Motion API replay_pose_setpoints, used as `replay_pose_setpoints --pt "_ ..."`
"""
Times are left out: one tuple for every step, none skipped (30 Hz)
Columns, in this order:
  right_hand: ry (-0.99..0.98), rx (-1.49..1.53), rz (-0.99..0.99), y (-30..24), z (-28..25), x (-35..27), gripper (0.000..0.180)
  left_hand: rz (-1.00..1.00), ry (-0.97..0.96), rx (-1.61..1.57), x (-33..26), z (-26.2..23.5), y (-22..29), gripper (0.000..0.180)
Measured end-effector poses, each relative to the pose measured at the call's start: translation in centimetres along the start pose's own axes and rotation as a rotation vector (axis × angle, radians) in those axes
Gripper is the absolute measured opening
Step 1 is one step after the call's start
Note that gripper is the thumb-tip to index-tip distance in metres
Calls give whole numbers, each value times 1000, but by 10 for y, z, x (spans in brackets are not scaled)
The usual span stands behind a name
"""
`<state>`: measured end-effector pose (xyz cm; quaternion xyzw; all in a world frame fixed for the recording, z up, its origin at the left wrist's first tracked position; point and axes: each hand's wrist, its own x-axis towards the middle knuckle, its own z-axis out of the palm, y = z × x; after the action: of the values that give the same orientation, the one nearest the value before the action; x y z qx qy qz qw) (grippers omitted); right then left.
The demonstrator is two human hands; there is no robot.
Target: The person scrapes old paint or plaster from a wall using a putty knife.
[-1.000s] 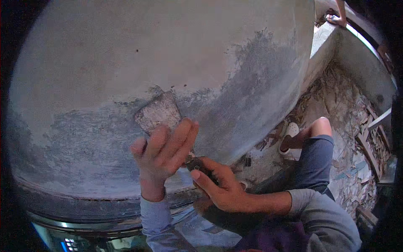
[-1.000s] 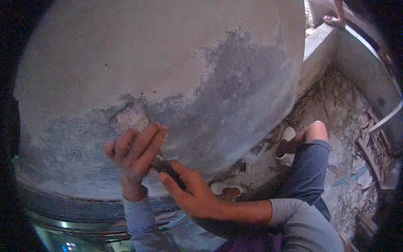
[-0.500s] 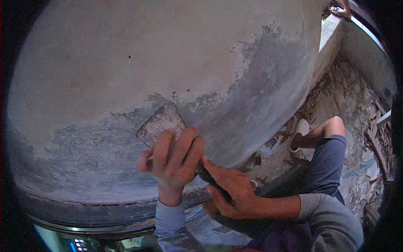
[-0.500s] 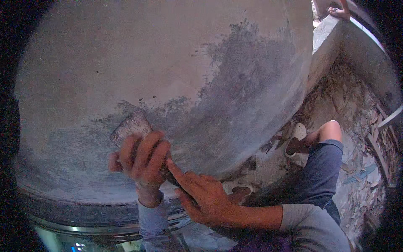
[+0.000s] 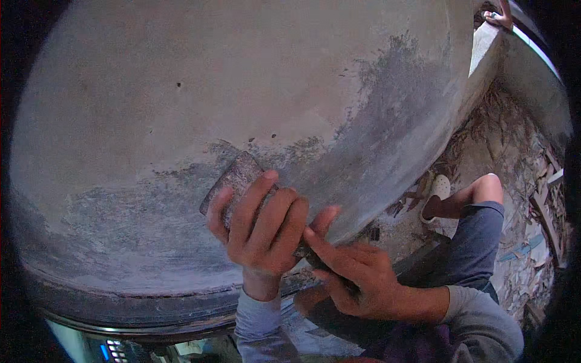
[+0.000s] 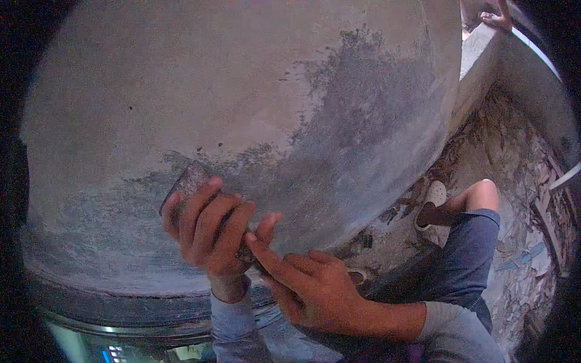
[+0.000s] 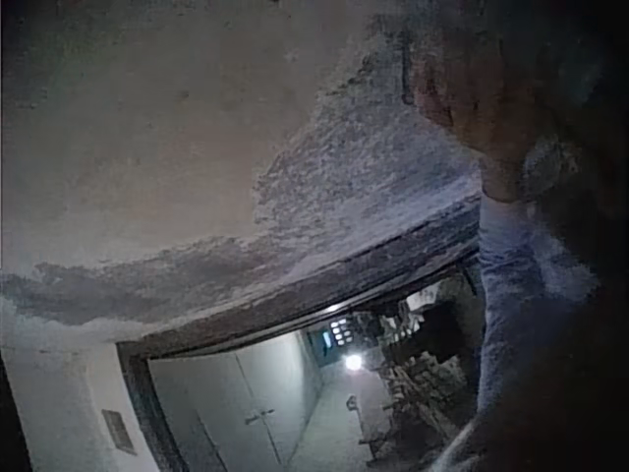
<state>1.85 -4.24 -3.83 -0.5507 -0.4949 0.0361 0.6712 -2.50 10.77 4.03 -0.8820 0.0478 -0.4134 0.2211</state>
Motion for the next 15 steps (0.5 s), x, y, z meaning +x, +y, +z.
replay_pose_setpoints --pt "-35 -34 5 -1 -3 0 65 -8 57 16 -3 5 0 4" --pt "-33 -32 3 -1 -3 1 65 -13 118 30 -4 8 0 8" --pt "-26 -22 1 -1 -3 1 64 -10 118 32 -3 9 1 8" --pt "-20 -11 -2 -2 -3 1 64 -23 132 32 -3 9 1 8" --pt "-19 -13 3 -1 -4 1 64 -41 144 24 -5 11 3 8" --pt "-19 -52 6 -1 -7 3 64 -42 143 19 -6 14 3 8" --pt "-18 -92 9 0 -8 4 64 -35 163 31 -5 19 2 9" --pt "-23 -87 9 2 -8 4 64 -30 179 52 -5 20 1 9" --pt "-45 -89 23 6 -6 3 65 -33 175 57 -5 20 1 9" --pt "-68 -91 36 7 -4 1 66 -31 175 59 -6 20 0 10" --pt "-69 -93 34 6 -2 1 66 -28 181 56 -5 20 -1 11" --pt "-43 -92 31 4 0 0 66 -28 185 58 -5 19 0 11" --pt "-17 -92 28 2 2 0 66 -38 172 42 -6 16 2 12" --pt "-21 -94 17 2 1 3 66 -49 162 31 -7 17 3 13" --pt "-20 -110 15 1 -1 7 67 -51 171 38 -3 19 1 13"
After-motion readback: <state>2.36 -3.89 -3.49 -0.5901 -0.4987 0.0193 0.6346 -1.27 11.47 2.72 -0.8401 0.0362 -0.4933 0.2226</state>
